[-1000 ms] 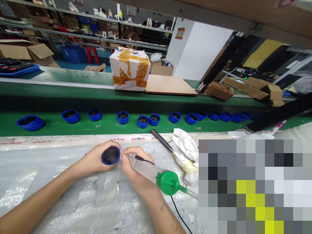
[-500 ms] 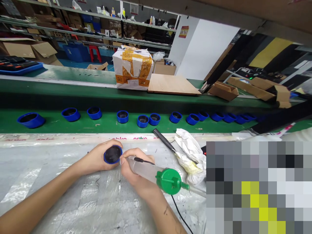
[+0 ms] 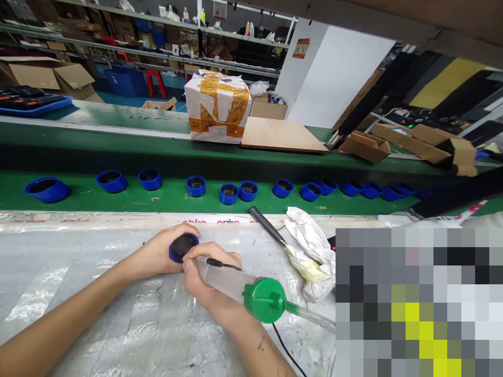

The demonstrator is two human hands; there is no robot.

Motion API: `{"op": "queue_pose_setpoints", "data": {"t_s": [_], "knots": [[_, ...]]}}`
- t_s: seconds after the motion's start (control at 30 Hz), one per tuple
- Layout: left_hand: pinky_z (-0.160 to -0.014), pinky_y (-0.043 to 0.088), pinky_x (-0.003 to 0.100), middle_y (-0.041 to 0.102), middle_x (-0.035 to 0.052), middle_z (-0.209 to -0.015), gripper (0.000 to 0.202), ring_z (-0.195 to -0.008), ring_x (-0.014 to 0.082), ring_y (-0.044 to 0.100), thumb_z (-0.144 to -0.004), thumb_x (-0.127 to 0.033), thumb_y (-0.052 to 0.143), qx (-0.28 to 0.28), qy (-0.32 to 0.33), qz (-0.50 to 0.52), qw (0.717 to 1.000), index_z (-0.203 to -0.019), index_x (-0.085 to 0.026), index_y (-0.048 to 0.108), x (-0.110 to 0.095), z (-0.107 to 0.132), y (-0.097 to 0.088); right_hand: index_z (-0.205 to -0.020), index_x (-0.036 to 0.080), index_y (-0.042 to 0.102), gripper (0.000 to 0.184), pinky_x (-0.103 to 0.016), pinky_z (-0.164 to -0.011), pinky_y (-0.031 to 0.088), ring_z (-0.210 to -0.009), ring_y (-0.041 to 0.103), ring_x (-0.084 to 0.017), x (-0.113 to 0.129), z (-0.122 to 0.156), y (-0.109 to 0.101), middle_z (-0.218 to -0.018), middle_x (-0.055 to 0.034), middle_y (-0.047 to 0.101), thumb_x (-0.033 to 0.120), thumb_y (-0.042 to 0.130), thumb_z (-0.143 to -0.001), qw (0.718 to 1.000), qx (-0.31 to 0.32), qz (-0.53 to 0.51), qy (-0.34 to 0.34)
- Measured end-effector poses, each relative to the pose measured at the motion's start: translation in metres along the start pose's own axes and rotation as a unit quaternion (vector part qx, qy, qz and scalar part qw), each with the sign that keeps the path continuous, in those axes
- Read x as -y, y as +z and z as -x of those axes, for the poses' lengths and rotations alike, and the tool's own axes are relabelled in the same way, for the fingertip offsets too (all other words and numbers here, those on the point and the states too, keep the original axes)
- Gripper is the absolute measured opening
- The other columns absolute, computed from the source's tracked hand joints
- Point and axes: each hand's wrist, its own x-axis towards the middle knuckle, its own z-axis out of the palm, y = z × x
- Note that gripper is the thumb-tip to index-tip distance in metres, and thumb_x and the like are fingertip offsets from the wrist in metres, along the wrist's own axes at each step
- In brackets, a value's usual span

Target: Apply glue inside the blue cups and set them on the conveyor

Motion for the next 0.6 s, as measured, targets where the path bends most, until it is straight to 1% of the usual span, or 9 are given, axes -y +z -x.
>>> {"op": "queue_pose_setpoints", "data": {"t_s": [0.2,0.33,0.43,0.6], "knots": [[-0.085,0.053,0.033,0.066,0.0015,-0.107,0.039,-0.098,0.0222,0.065,-0.072,-0.016,0.077,0.007,-0.003,-0.004,1.000,-0.106,-0.024,0.059,-0.001,0.000,-0.001,-0.085,0.027,0.068,0.005,-0.033,-0.066,0.059,-0.073,0.077,-0.023,0.003,-0.002,0.004,-0.079,0.0013,0.080,0.022,0.068,-0.086,0.999,-0.003,-0.033,-0.018],[-0.085,0.054,0.032,0.066,0.0024,-0.109,0.039,-0.099,0.0226,0.065,-0.074,-0.017,0.077,0.005,0.005,-0.003,1.000,-0.108,-0.024,0.060,-0.002,0.001,-0.002,-0.088,0.027,0.068,0.008,-0.034,-0.069,0.060,-0.071,0.077,-0.021,0.004,-0.002,0.006,-0.084,0.0012,0.081,0.020,0.068,-0.087,0.999,0.013,-0.030,-0.027],[-0.085,0.053,0.032,0.066,0.0026,-0.109,0.038,-0.099,0.0222,0.065,-0.074,-0.016,0.076,0.008,0.016,0.001,1.000,-0.108,-0.023,0.061,-0.002,0.001,-0.002,-0.089,0.027,0.069,0.007,-0.033,-0.071,0.059,-0.069,0.077,-0.020,0.003,-0.003,0.008,-0.085,0.0009,0.082,0.019,0.070,-0.087,0.999,0.000,-0.026,-0.038],[-0.087,0.053,0.033,0.065,0.0024,-0.109,0.036,-0.101,0.0218,0.064,-0.076,-0.014,0.073,0.012,0.022,0.004,1.000,-0.108,-0.023,0.061,-0.002,0.002,-0.002,-0.091,0.024,0.069,0.005,-0.028,-0.069,0.059,-0.069,0.077,-0.017,-0.002,-0.004,0.011,-0.085,-0.0008,0.081,0.021,0.070,-0.087,0.997,-0.013,-0.035,-0.061]]}}
